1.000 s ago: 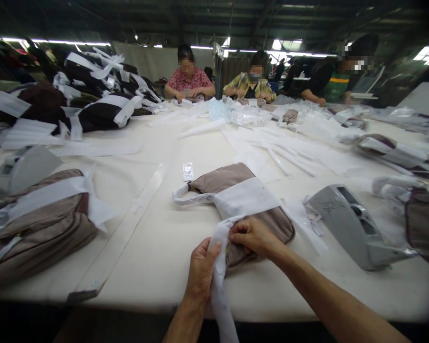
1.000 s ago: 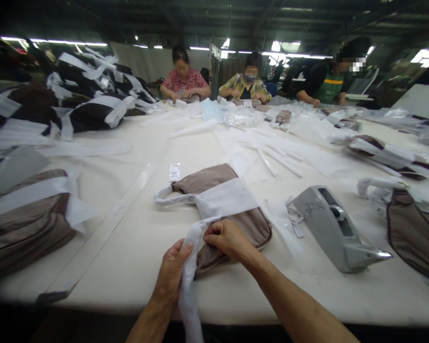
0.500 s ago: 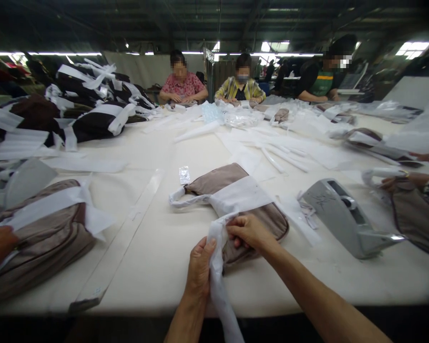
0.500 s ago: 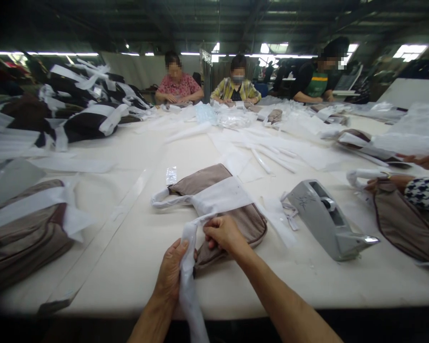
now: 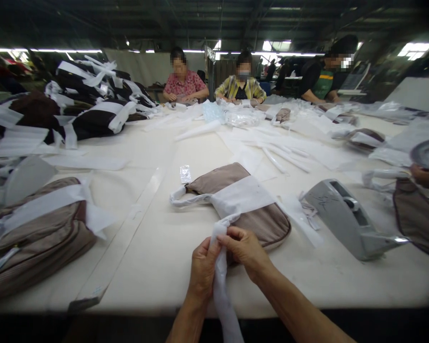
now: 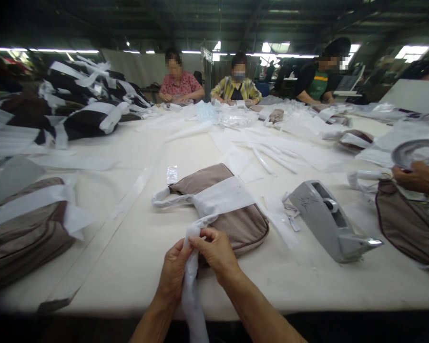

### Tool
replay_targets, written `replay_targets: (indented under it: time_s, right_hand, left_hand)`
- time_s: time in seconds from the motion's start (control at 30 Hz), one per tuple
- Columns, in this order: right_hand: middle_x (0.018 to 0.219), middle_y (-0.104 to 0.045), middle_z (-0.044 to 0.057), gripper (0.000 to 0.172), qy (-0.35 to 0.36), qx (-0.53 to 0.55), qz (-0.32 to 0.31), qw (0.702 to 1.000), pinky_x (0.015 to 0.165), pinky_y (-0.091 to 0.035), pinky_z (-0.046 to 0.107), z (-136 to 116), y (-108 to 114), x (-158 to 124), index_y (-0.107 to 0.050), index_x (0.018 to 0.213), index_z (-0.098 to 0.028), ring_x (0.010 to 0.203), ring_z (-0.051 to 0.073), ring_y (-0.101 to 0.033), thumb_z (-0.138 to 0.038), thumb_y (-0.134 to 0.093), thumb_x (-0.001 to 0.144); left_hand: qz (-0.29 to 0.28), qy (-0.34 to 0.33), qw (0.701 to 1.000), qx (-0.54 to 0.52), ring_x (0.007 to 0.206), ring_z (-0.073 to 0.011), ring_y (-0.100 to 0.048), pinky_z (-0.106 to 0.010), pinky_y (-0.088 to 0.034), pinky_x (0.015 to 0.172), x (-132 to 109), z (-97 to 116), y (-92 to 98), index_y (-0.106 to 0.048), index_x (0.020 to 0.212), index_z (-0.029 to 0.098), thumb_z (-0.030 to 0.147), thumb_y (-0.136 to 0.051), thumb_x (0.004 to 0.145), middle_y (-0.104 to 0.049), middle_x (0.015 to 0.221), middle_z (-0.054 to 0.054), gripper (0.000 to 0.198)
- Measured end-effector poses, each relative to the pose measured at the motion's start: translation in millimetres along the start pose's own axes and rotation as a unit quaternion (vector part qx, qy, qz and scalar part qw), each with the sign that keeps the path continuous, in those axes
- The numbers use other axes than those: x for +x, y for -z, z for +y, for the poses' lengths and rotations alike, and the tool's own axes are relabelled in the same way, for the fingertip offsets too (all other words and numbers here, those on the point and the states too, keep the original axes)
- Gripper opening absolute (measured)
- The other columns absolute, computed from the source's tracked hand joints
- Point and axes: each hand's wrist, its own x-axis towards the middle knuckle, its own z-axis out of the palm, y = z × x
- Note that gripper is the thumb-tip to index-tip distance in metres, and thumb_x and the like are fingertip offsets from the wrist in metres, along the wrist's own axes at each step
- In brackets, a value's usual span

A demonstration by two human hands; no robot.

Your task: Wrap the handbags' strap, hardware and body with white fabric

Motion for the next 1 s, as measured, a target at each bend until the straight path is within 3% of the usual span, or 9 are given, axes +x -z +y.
replay_targets:
  time_s: [0.27,0.33,0.47,0.57,0.7,0.8,0.9,1.0]
  right_hand:
    - [0.054,-0.051,-0.001,0.031,0.014,0.071,0.033,0.997,0.047,-0.03,0.02,14,-9,13,-0.056,0.06,-0.011,0.05,0.009,-0.042,-0.039,-0.071,0.059]
    - [0.053,-0.049,-0.002,0.032,0.022,0.078,0.043,0.996,0.046,-0.029,0.02,14,-7,15,-0.055,0.06,-0.011,0.049,0.008,-0.04,-0.039,-0.072,0.058]
    - [0.052,-0.05,-0.003,0.036,0.028,0.111,0.054,0.992,0.044,-0.028,0.02,7,0,19,-0.057,0.066,-0.012,0.046,0.008,-0.038,-0.043,-0.072,0.056]
    - [0.051,-0.049,-0.004,0.038,0.034,0.134,0.071,0.988,0.042,-0.026,0.02,4,-2,26,-0.056,0.067,-0.013,0.044,0.007,-0.037,-0.045,-0.073,0.055]
    - [0.049,-0.046,-0.006,0.038,0.041,0.141,0.087,0.985,0.041,-0.026,0.019,5,-9,34,-0.055,0.067,-0.013,0.043,0.006,-0.034,-0.045,-0.073,0.055]
    - [0.048,-0.045,-0.006,0.036,0.035,0.124,0.075,0.989,0.038,-0.025,0.018,3,-6,31,-0.057,0.066,-0.012,0.042,0.005,-0.033,-0.043,-0.073,0.058]
    - [0.064,-0.057,0.0,0.037,0.039,0.062,0.038,0.997,0.045,-0.039,0.02,0,7,16,-0.063,0.086,-0.012,0.052,0.01,-0.048,-0.043,-0.067,0.066]
    - [0.09,-0.062,0.006,0.038,0.146,-0.105,0.052,0.982,0.065,-0.049,0.03,6,23,-3,-0.06,0.105,-0.017,0.075,0.018,-0.058,-0.038,-0.062,0.073]
  left_hand:
    - [0.014,-0.036,0.995,0.092,0.064,-0.0111,-0.048,-0.019,-0.038,0.058,1,-3,-4.4,-0.062,0.094,0.013,0.04,-0.059,0.077,-0.058,0.071,0.0,0.032]
    - [0.001,-0.028,0.996,0.09,0.065,-0.011,-0.049,-0.019,-0.038,0.058,-1,1,-5.1,-0.062,0.095,0.013,0.039,-0.059,0.078,-0.06,0.074,-0.001,0.031]
    - [-0.033,-0.019,0.999,0.03,0.075,-0.0136,-0.055,-0.022,-0.042,0.068,-9,11,0.2,-0.05,0.117,0.019,0.039,-0.052,0.082,-0.062,0.092,-0.004,0.04]
    - [-0.061,-0.026,0.997,0.04,0.084,-0.0162,-0.056,-0.025,-0.043,0.075,-17,11,2.9,-0.046,0.121,0.02,0.035,-0.059,0.078,-0.059,0.105,-0.007,0.047]
    - [0.008,-0.041,0.997,0.065,0.084,-0.0162,-0.057,-0.023,-0.044,0.073,-18,2,-0.7,-0.052,0.113,0.019,0.032,-0.065,0.073,-0.06,0.105,-0.007,0.044]
    - [0.04,-0.04,0.998,0.031,0.077,-0.0138,-0.058,-0.021,-0.044,0.069,-14,-3,-2.8,-0.054,0.108,0.018,0.031,-0.068,0.071,-0.062,0.098,-0.006,0.042]
    - [0.052,-0.037,0.998,-0.005,0.069,-0.011,-0.057,-0.02,-0.044,0.066,-11,-3,-2.5,-0.054,0.105,0.017,0.029,-0.069,0.07,-0.063,0.093,-0.005,0.04]
    - [0.047,-0.035,0.998,-0.028,0.065,-0.0094,-0.055,-0.02,-0.044,0.064,-10,-1,-2.6,-0.055,0.104,0.016,0.029,-0.068,0.07,-0.063,0.09,-0.004,0.038]
